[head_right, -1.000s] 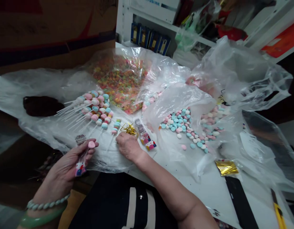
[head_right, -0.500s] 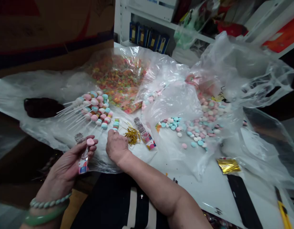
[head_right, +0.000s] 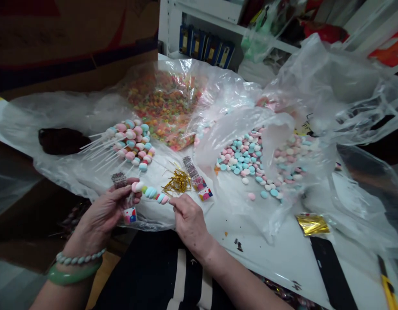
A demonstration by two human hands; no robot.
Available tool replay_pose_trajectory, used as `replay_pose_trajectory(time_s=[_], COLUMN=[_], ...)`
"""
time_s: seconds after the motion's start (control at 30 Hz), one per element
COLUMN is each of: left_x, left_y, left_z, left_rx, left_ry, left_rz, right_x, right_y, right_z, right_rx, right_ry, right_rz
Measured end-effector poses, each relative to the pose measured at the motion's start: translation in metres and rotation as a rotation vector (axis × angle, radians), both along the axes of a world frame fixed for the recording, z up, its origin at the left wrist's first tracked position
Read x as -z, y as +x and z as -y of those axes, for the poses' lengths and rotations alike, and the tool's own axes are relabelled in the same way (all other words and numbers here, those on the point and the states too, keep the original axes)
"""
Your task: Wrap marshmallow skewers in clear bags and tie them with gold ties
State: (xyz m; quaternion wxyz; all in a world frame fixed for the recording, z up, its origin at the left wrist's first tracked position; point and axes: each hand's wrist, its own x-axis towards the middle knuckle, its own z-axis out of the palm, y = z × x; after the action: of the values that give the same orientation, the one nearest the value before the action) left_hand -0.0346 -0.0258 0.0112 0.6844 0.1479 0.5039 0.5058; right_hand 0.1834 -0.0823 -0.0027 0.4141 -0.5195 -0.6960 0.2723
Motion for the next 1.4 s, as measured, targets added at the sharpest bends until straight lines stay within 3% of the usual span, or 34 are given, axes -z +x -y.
replay_pose_trajectory(time_s=[0.13,0.3,0.47,0.77,1.2,1.4], left_x=[0.001,0.011,0.020,0.020,0.028,0.029], left_y=[0.008,0.016,0.023,0.034,0.046,0.043], left_z=[0.003,0.005,0.006,0.005,0.016,0.017], left_rx=[0.089,0.107,0.094,0.064,0.022,0.135], left_ry=[0.003,0.022,0.047,0.016,0.044,0.050], left_rz=[-0.068,-0.172,-0.224,-0.233,-0.249,-0.304], right_x=[0.005,0.008,0.012,0.019,0.021,0.020], right_y=[-0.001,0.002,0.007,0.008,0.004,0.005], right_z=[0.009,0.012,0.013,0.014,0.014,0.012], right_rx=[-0.059,-0.070,-0.067,0.006,0.084,0.052], right_ry=[-0.097,-0.143,-0.195,-0.353,-0.423,-0.424], right_rz=[0.073,0.092,-0.014,-0.131,-0.113,-0.042])
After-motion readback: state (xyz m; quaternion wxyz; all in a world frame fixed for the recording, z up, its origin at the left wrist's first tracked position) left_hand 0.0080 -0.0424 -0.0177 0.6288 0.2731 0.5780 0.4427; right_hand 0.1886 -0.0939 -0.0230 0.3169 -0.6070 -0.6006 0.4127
